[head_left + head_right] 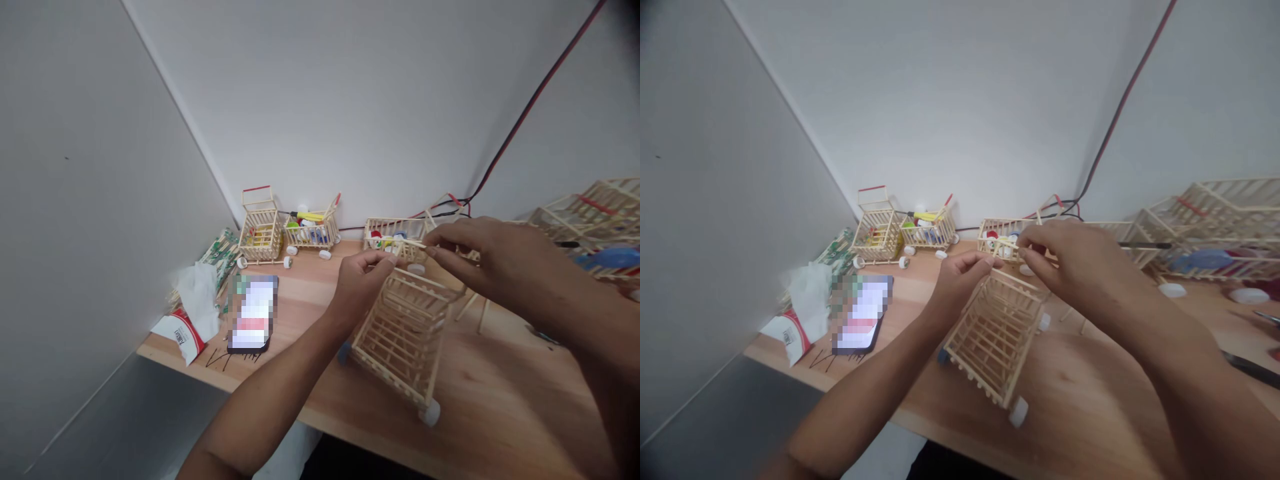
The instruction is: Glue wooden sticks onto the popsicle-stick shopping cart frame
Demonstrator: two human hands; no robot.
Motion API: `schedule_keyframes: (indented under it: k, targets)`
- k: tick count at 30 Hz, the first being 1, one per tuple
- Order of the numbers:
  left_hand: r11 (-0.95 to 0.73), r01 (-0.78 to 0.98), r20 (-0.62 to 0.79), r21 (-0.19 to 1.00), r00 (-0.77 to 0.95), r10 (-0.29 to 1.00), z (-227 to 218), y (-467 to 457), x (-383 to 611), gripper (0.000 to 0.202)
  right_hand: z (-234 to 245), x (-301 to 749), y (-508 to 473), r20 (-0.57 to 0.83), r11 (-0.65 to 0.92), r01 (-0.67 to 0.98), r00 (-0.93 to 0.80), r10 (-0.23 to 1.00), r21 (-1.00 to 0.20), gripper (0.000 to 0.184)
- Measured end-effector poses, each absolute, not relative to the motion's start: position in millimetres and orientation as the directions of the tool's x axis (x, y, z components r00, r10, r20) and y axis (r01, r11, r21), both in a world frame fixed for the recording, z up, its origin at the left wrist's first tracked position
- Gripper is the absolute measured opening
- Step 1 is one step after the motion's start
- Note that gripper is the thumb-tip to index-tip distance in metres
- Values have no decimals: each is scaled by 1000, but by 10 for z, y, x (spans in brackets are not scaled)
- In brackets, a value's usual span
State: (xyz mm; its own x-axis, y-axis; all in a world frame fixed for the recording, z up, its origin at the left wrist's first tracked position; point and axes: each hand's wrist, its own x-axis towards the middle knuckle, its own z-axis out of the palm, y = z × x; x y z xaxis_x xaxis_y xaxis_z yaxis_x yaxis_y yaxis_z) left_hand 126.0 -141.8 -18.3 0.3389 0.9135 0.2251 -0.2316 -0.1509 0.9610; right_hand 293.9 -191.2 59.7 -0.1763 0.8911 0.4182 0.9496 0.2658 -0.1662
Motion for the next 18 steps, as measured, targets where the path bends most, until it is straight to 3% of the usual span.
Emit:
schedule_keyframes:
  k: [10, 18]
  targets:
    - [-159, -233, 234, 959, 344, 909, -189, -1424, 1250, 17, 643, 2894, -1921, 364, 150, 981, -96, 926, -123, 25]
    - [-163, -244, 243, 956, 347, 906, -203, -1414, 1247, 18, 595, 2916, -1878, 405, 170, 977, -104, 908, -130, 31]
